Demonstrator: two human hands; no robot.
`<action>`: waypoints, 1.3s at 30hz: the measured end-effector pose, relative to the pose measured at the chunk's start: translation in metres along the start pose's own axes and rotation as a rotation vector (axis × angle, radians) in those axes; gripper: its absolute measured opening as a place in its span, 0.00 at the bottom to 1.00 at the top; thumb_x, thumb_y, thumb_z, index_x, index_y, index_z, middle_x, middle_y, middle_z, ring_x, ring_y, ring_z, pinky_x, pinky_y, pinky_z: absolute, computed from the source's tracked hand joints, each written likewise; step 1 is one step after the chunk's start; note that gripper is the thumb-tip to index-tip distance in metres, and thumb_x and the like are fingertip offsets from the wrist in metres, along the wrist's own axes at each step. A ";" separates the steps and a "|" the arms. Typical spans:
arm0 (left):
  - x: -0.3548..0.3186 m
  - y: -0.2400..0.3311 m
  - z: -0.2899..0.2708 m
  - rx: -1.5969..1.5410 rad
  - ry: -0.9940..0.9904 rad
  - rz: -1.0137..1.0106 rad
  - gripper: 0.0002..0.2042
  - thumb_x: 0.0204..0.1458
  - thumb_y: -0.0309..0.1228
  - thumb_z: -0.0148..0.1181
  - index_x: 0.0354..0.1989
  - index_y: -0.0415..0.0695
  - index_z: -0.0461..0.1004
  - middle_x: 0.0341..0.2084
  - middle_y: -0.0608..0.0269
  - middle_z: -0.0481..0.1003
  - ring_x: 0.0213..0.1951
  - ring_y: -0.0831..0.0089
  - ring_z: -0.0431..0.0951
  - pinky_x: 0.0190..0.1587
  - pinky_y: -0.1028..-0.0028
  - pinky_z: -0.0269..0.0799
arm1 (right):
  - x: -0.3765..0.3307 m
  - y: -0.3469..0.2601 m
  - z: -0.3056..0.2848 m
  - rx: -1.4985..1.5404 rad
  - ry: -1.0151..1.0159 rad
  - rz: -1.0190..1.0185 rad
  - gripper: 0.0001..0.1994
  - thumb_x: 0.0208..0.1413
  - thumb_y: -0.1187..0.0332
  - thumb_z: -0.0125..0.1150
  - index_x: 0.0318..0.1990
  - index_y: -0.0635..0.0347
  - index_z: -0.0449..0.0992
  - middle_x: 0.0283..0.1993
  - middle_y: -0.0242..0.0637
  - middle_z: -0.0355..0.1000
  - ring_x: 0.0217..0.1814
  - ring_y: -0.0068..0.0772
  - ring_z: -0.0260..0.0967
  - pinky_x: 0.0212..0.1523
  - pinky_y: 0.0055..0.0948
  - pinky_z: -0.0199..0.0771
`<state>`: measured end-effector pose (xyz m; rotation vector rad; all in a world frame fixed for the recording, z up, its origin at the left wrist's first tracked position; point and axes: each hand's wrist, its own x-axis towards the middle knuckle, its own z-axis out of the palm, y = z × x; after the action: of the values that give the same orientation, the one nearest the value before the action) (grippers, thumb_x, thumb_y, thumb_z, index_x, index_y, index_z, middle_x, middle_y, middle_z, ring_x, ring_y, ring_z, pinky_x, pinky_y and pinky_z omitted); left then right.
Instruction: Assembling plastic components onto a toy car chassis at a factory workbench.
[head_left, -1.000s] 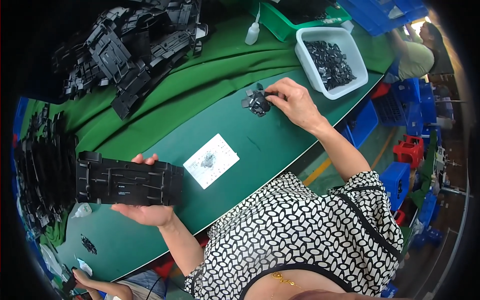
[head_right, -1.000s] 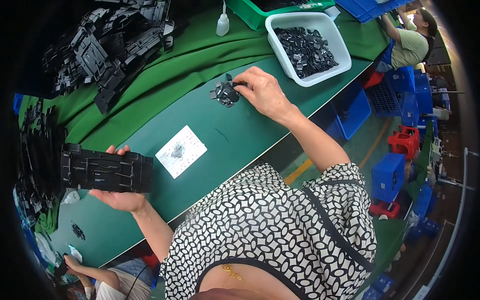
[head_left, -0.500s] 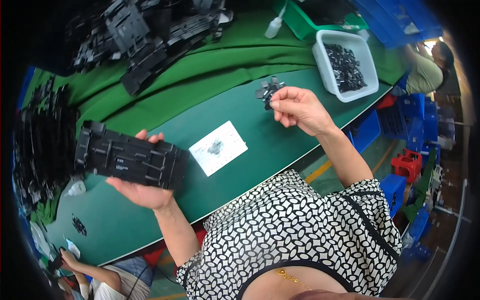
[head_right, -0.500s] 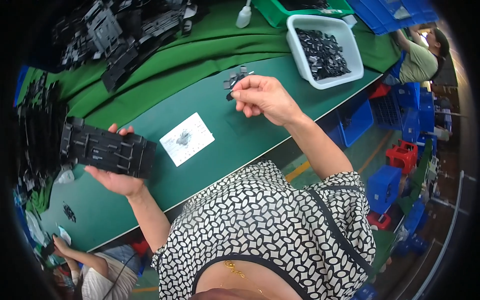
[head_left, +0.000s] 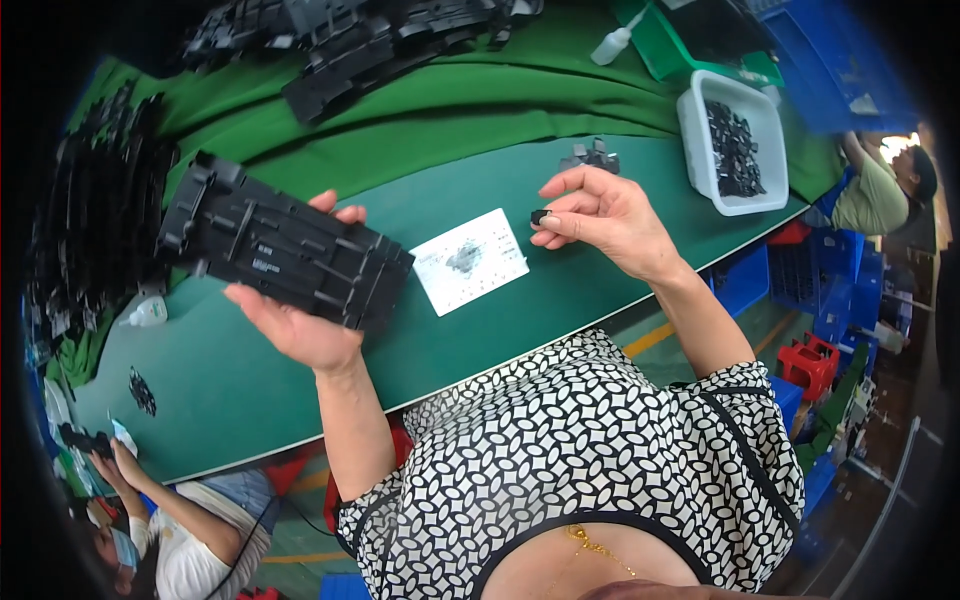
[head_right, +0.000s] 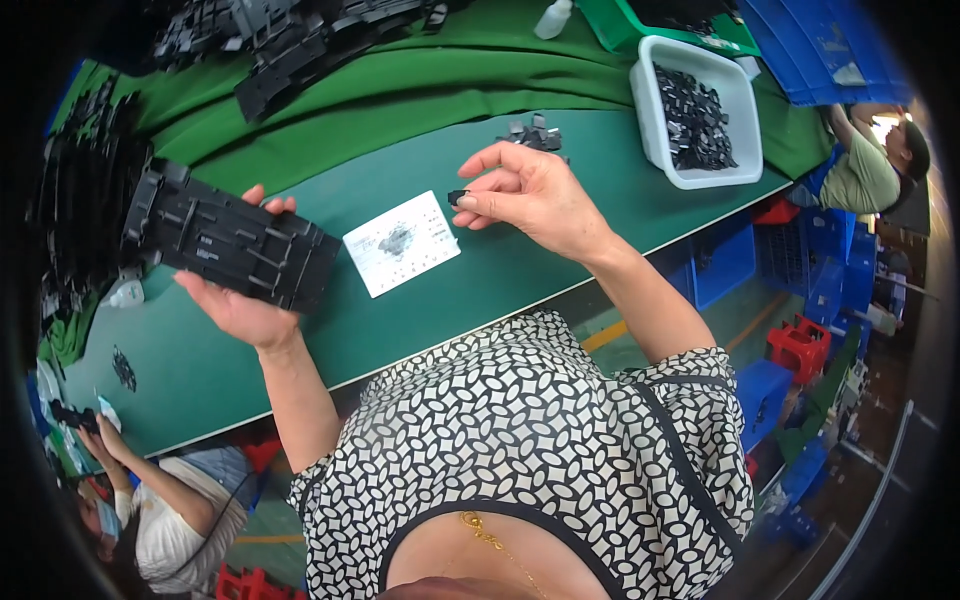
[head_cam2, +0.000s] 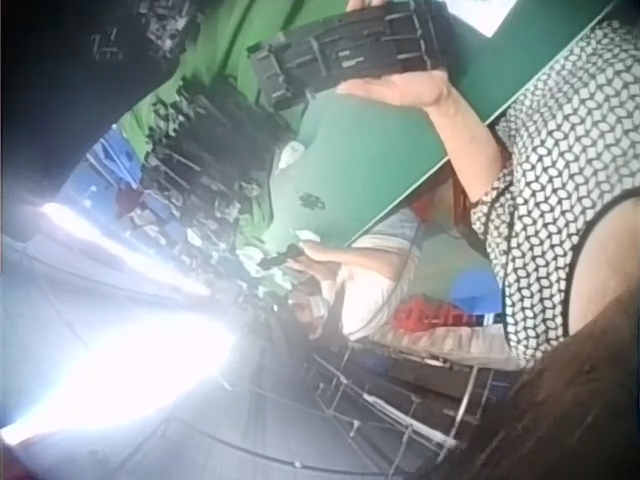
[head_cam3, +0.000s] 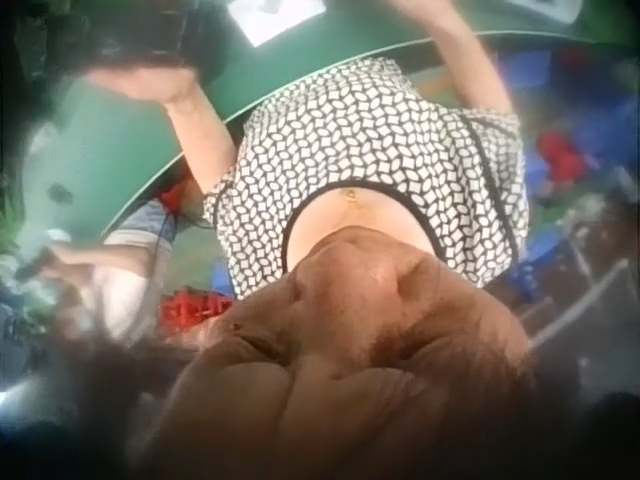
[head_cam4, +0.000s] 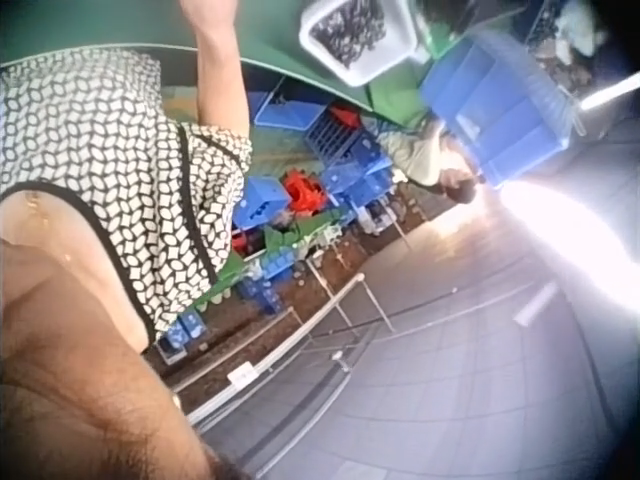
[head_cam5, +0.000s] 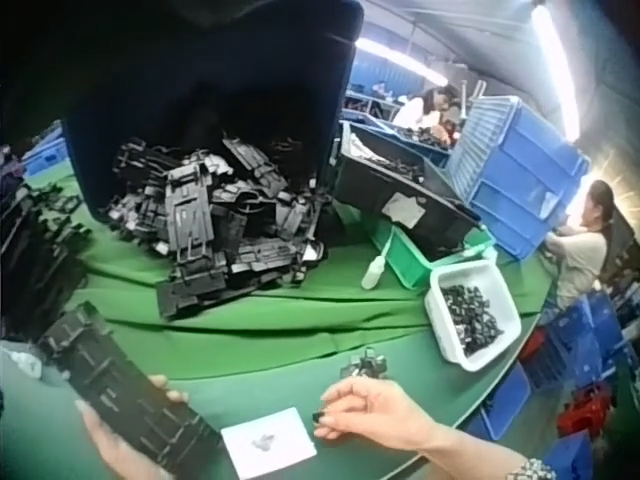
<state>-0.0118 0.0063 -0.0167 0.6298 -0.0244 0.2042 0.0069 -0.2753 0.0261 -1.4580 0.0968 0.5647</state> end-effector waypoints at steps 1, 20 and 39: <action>0.002 -0.003 0.002 -0.014 0.041 0.005 0.39 0.55 0.64 0.30 0.62 0.41 0.55 0.50 0.38 0.67 0.46 0.49 0.73 0.53 0.53 0.66 | 0.001 -0.002 0.003 -0.090 0.002 -0.011 0.07 0.55 0.77 0.57 0.41 0.70 0.72 0.35 0.42 0.75 0.38 0.31 0.76 0.38 0.23 0.78; 0.002 0.003 0.003 0.032 0.040 -0.008 0.38 0.57 0.62 0.27 0.60 0.38 0.57 0.49 0.36 0.68 0.46 0.50 0.74 0.50 0.57 0.70 | 0.024 -0.001 0.053 -1.016 -0.185 -0.423 0.05 0.51 0.74 0.60 0.34 0.66 0.75 0.29 0.40 0.70 0.28 0.34 0.70 0.30 0.29 0.70; 0.003 0.002 0.003 0.067 0.050 -0.010 0.38 0.57 0.62 0.27 0.59 0.38 0.58 0.48 0.38 0.69 0.45 0.53 0.75 0.48 0.60 0.72 | 0.024 0.026 0.040 -1.217 -0.192 -1.002 0.10 0.38 0.80 0.65 0.32 0.64 0.75 0.27 0.36 0.67 0.28 0.36 0.67 0.27 0.31 0.68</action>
<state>-0.0089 0.0069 -0.0133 0.6912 0.0335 0.2112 0.0056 -0.2294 -0.0017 -2.2942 -1.2622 -0.1627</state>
